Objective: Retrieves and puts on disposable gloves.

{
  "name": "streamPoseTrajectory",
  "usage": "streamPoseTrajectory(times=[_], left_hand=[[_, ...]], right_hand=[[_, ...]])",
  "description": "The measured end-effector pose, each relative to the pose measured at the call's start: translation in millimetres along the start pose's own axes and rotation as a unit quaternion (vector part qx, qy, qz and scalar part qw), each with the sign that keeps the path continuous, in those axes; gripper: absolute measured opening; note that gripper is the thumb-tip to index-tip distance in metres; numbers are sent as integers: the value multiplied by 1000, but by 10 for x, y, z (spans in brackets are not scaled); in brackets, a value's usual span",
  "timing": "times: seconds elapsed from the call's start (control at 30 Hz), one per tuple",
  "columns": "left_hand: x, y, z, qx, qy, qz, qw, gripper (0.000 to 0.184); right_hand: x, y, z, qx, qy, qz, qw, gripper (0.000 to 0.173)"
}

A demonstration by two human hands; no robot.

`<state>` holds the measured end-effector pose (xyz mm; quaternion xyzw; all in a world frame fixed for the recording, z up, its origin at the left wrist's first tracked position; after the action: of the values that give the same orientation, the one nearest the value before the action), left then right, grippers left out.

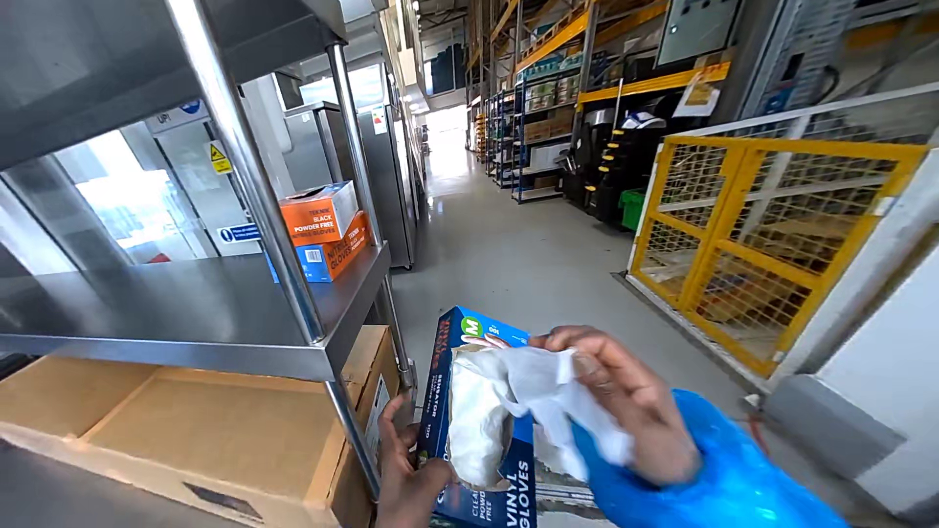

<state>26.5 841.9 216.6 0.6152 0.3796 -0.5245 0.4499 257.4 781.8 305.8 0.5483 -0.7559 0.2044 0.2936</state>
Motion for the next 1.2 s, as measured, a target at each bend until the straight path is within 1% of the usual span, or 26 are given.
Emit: streamPoseTrajectory(times=[0.07,0.1,0.13,0.17,0.2,0.23,0.27,0.33,0.37,0.4,0.43,0.5,0.53,0.63,0.67,0.73,0.83,0.93,1.0,1.07,1.1,1.13,1.17,1.2], left_hand=[[102,-25,-24,-20,-12,-11,1000,96],[155,-42,-33,-24,-16,-12,1000,96],[189,-53,-38,-22,-17,-8,1000,96],[203,-61,-38,-22,-17,-7,1000,96],[205,-67,-33,-24,-17,-4,1000,95],[197,-68,-34,-26,-17,0,1000,93],[185,-62,-40,-26,-14,2,1000,93],[164,-40,-44,-24,-3,1,1000,95],[155,-15,-43,-18,3,-1,1000,96],[146,13,-40,-12,8,-3,1000,97],[140,43,-32,-7,13,-6,1000,97],[125,97,-1,11,20,-23,999,98],[122,103,14,19,25,-32,999,99],[143,104,62,35,15,-31,999,98],[155,99,76,38,7,-34,999,98],[201,102,100,46,-6,-38,998,97],[218,65,106,37,-15,-32,999,95],[213,16,104,15,-22,-40,999,94],[237,33,113,14,-24,-50,998,96],[301,64,105,10,-22,-71,997,98],[349,78,98,10,-19,-87,996,100],[406,86,89,9,-20,-100,995,99],[459,85,85,8,-28,-100,995,98],[495,78,86,5,-38,-92,995,96]], right_hand=[[138,-181,-15,-28,19,-107,994,24],[214,-294,-23,-56,7,-123,991,26],[292,-408,-36,-93,-23,-102,990,27],[353,-507,-42,-129,-53,-36,990,26],[365,-578,-33,-143,-78,41,986,17],[334,-588,-13,-129,-85,121,981,5],[254,-525,14,-90,-68,186,976,13],[-18,-236,150,24,-10,280,960,44],[-161,-51,243,91,21,317,944,52],[-279,130,336,143,46,348,925,52],[-372,277,419,169,58,370,912,48],[-488,435,520,159,52,390,906,46],[-522,463,546,146,45,382,912,43],[-602,473,621,147,29,303,941,22],[-628,464,637,151,35,282,947,17],[-657,413,639,146,48,261,953,12],[-619,328,595,91,25,209,973,11],[-525,202,505,43,25,134,990,14],[-424,196,483,61,1,87,994,18],[-299,274,508,133,-22,12,991,21],[-228,304,529,157,-15,-22,987,22],[-167,304,540,153,10,-50,987,21],[-119,251,538,125,52,-61,989,19],[-92,134,508,80,80,-35,993,17]])
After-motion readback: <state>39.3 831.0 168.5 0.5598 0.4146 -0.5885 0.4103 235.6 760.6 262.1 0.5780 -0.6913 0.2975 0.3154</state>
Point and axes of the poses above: each hand's wrist, its own z-axis away from the middle knuckle, its own y-axis out of the palm, x = y × z, the point moved 7 cm from there along -z, towards the middle knuckle
